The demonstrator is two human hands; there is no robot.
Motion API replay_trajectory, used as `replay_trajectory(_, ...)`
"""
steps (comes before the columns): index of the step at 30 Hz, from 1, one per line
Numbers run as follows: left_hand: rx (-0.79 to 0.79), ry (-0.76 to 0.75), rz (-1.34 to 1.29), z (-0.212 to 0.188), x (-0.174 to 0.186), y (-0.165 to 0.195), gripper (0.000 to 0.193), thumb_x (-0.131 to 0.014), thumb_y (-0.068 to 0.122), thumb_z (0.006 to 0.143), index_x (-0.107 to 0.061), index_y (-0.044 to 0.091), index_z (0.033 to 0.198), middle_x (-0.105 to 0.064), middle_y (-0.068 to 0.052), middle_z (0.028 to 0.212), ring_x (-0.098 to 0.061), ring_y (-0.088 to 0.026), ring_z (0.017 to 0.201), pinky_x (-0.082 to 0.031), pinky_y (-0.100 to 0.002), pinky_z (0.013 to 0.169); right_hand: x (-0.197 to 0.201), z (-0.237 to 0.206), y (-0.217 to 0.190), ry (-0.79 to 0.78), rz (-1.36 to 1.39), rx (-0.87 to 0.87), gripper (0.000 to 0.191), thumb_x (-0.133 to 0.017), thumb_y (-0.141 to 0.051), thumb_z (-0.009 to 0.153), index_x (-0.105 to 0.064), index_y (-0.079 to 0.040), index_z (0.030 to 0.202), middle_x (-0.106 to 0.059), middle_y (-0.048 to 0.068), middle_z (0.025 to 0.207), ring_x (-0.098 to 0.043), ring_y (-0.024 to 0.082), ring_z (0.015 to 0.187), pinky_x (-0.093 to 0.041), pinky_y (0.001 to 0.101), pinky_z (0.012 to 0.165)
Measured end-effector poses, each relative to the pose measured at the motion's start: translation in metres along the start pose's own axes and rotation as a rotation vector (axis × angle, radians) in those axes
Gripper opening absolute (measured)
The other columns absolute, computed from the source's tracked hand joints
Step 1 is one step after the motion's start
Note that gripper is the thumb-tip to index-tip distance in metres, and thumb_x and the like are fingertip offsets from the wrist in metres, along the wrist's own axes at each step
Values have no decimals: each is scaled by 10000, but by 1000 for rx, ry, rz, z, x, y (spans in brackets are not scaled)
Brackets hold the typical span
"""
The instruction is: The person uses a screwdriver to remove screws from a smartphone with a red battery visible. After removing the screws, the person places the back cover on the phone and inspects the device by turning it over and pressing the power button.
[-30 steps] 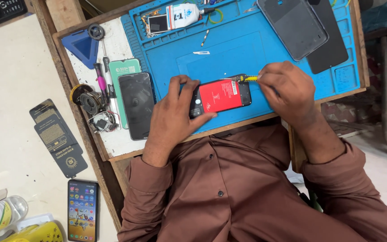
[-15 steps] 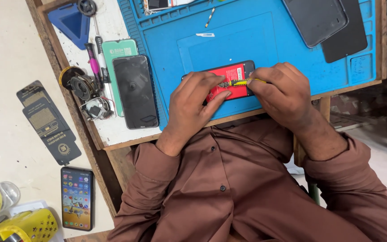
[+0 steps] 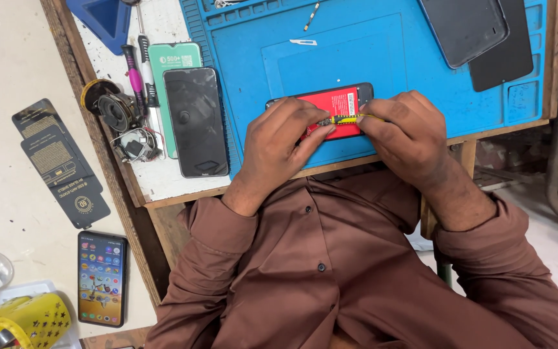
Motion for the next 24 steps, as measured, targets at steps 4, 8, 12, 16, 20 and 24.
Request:
replay_trajectory(4, -3, -12, -18, 1, -1, 0, 211, -831, 123, 923, -682, 43, 1049, -688, -79, 977, -699, -243, 887, -563, -356, 749, 2, 1, 0, 9, -5, 6, 297, -844, 65, 851, -657, -38, 1057, -679, 88, 1063, -642, 250, 833, -482, 388, 712)
replay_trajectory(8, 7, -15, -26, -3, -2, -3, 181, -817, 111, 935, -685, 44, 1039, -690, -83, 973, -701, -248, 880, -560, -358, 734, 0, -1, 0, 9, 10, 9, 288, -848, 62, 861, -659, -34, 1057, -682, 88, 1064, -645, 251, 831, -488, 387, 715)
replay_trajectory(12, 3, -1, -32, -2, -2, -5, 161, -803, 119, 932, -688, 55, 1025, -688, -88, 962, -692, -263, 868, -552, -372, 736, 2, -2, 1, 25, 18, 7, 290, -812, 62, 820, -668, -31, 1054, -681, 110, 1056, -643, 295, 828, -505, 415, 726)
replay_trajectory(16, 20, -4, -42, 2, -2, -3, 145, -780, 154, 937, -698, 70, 1021, -688, -82, 954, -679, -252, 824, -546, -360, 720, 3, 2, -1, 37, 8, -8, 309, -759, 88, 767, -678, -17, 1046, -683, 120, 1035, -646, 315, 829, -510, 435, 730)
replay_trajectory(20, 59, -30, -22, 2, -3, -6, 170, -786, 194, 905, -701, 77, 995, -683, -62, 916, -665, -232, 749, -516, -352, 679, 3, 4, 1, 74, 0, -17, 292, -760, 77, 769, -652, -27, 1019, -683, 102, 1022, -641, 307, 833, -505, 434, 733)
replay_trajectory(24, 28, 3, -16, -1, -5, -9, 150, -773, 196, 933, -696, 93, 1011, -680, -43, 936, -679, -228, 788, -528, -340, 708, -1, 1, 4, 87, -10, -18, 292, -764, 77, 779, -640, -39, 1016, -689, 87, 1011, -634, 294, 819, -498, 420, 715)
Point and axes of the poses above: each hand's wrist, its own z-axis towards the middle knuckle, its own x-axis out of the back of the hand, y = z × x, the point moved 9 cm from there along z, towards the middle knuckle
